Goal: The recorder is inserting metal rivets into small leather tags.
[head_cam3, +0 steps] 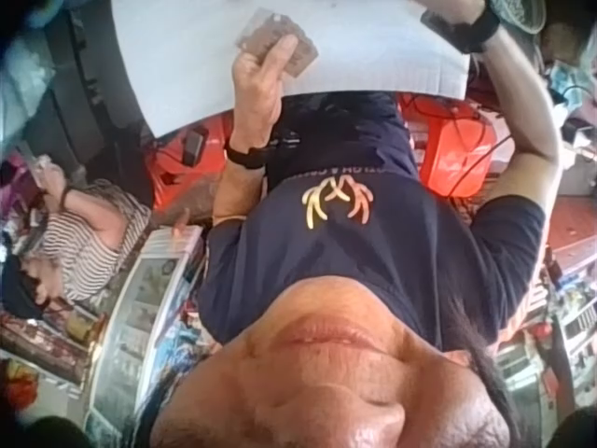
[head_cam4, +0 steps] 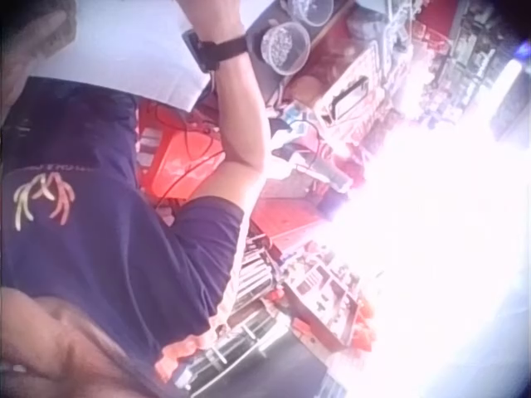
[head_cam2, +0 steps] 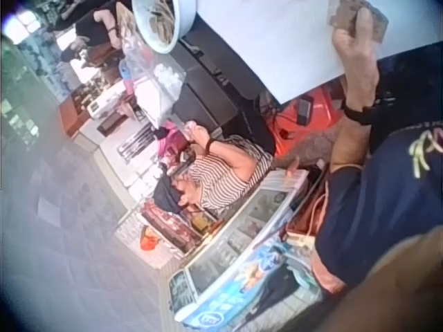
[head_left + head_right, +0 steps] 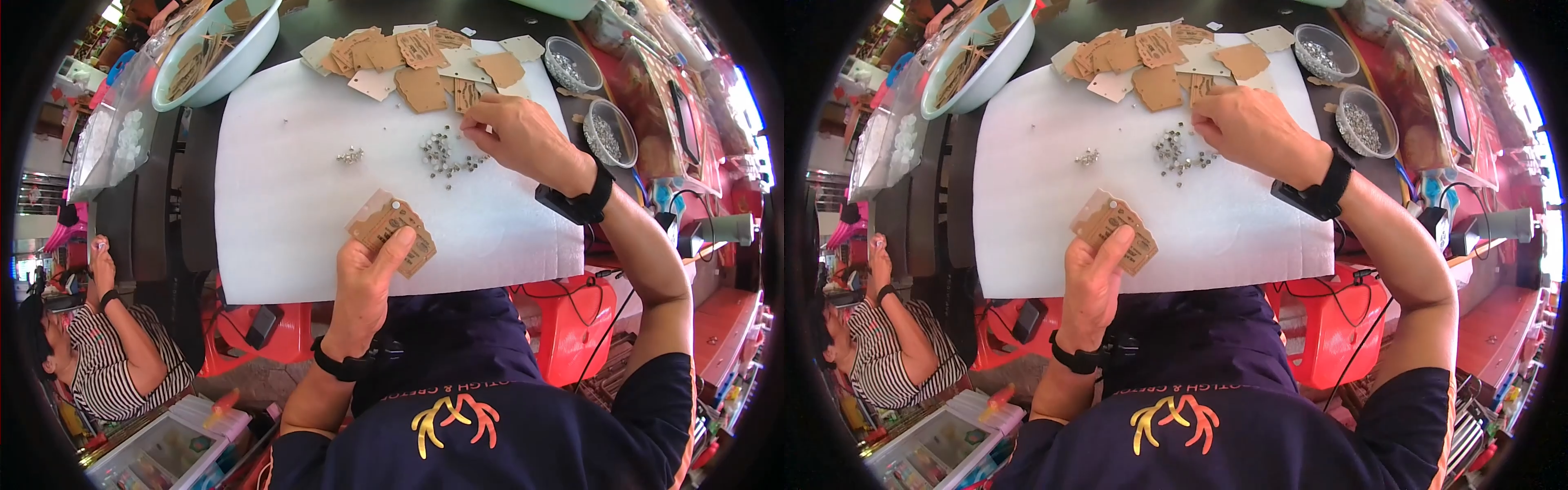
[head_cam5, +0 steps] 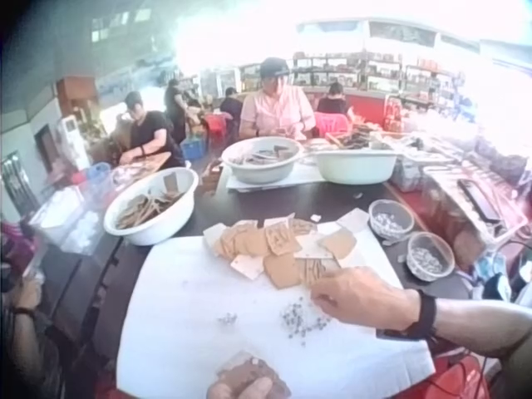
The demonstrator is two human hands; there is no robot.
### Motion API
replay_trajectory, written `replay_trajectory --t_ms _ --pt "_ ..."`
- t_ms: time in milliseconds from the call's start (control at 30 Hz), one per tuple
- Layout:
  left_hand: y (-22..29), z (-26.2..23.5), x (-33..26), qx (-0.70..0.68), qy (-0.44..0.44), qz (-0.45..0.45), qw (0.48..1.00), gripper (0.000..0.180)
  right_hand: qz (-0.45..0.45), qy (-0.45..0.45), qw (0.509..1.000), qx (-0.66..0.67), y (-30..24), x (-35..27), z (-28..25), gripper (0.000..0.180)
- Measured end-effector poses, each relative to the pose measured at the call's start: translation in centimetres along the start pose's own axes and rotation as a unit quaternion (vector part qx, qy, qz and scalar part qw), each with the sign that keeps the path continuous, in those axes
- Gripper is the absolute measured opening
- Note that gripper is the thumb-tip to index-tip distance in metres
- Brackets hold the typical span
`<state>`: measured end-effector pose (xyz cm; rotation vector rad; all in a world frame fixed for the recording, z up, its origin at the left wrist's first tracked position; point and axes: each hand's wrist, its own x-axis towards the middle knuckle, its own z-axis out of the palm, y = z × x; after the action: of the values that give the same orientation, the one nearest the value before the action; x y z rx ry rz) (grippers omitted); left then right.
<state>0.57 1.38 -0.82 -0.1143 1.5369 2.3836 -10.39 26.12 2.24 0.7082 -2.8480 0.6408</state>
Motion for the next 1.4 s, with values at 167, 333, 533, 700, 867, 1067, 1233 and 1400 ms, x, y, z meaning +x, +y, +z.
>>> replay_trajectory --t_ms 167,333,533,700,867,1067,1233,1400 --pt "0.0 0.1 0.0 0.006 -0.011 0.011 1.0 0.026 -0.028 -0.01 1.0 0.004 -0.1 0.4 0.6 0.011" --pt "0.0 0.2 0.0 0.011 -0.003 0.012 1.0 0.026 -0.039 -0.014 0.999 -0.021 0.2 0.6 1.2 0.012" --pt "0.1 0.4 -0.1 0.01 0.004 0.018 1.0 0.026 0.116 -0.102 0.948 0.278 -0.3 0.2 -0.6 0.019" --pt "0.1 0.6 -0.1 0.01 0.007 0.031 0.999 0.025 0.236 -0.167 0.753 0.592 -2.6 -1.8 -1.7 0.024" --pt "0.5 1.1 -0.4 -0.013 0.014 0.04 0.999 0.026 0.23 -0.186 0.634 0.715 -4.7 -3.3 -1.4 0.022" --pt "0.7 1.1 -0.6 -0.01 0.004 0.041 0.999 0.027 0.225 -0.175 0.567 0.773 -5.9 -4.4 -0.1 0.02" --pt "0.5 1.3 -0.8 -0.012 0.022 0.051 0.998 0.029 0.219 -0.186 0.53 0.798 -6.5 -4.9 0.4 0.02" --pt "0.4 1.4 -0.8 -0.012 0.037 0.072 0.997 0.033 0.22 -0.169 0.609 0.743 -7.5 -5.3 0.7 0.02"
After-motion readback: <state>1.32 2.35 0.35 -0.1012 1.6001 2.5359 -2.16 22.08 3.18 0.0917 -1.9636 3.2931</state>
